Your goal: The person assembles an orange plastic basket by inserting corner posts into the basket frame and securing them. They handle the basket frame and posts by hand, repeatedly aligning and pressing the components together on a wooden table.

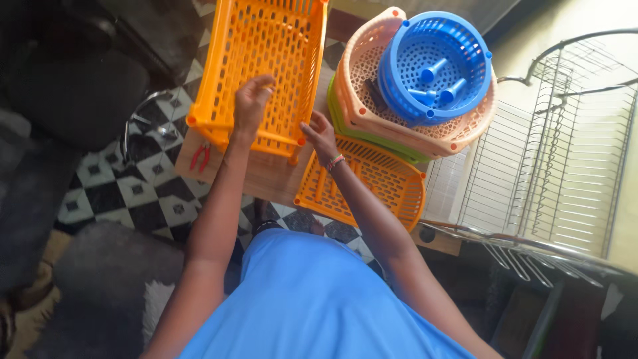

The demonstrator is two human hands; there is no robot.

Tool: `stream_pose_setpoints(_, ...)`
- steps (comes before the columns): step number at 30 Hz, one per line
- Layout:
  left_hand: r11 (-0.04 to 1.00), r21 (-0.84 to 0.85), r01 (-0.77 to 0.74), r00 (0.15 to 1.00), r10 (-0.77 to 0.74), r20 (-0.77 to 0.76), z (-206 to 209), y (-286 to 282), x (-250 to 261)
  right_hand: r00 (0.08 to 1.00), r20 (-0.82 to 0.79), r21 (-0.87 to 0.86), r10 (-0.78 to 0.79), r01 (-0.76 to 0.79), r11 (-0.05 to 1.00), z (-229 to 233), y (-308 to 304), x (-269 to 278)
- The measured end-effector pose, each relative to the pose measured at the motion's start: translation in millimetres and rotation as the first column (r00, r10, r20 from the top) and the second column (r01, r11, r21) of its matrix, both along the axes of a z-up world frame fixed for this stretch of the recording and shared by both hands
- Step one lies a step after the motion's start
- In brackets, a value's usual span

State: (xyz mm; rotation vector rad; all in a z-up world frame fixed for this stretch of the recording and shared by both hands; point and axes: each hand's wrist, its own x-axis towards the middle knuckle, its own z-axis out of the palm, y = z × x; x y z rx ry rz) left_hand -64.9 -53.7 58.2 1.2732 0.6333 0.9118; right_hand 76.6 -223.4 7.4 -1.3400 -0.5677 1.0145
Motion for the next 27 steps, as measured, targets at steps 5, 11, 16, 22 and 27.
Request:
stream_pose_setpoints(5, 0.909, 0.117, -0.4, 0.909, 0.378, 0.173, 0, -59, -31, 0.993, -0.113, -0.009, 0.032, -0.033, 0.999, -22, 13, 15)
stream_pose_setpoints(11, 0.691, 0.181, -0.699, 0.677, 0.722, -0.143, -57, -151, -34, 0.973, -0.196, -0.123, 0.121, -0.147, 0.981, -42, 32, 23)
stream_pose_setpoints(16, 0.918, -0.046, -0.393, 0.899, 0.373, -0.231, -118, -156, 3, 0.965, -0.22, -0.102, 0.143, -0.169, 0.98, -40, 40, 11)
stream_pose_setpoints(22, 0.961, 0.021, -0.276, 0.958, 0.277, -0.08, -152, -137, 43, 0.974, -0.184, -0.028, 0.135, -0.143, 0.989, -41, 31, 8)
stream_pose_setpoints(27, 0.959, 0.163, -0.231, 0.973, 0.23, 0.025, -144, -133, 51, 0.976, -0.198, 0.036, 0.095, -0.089, 0.995, -25, 45, 9)
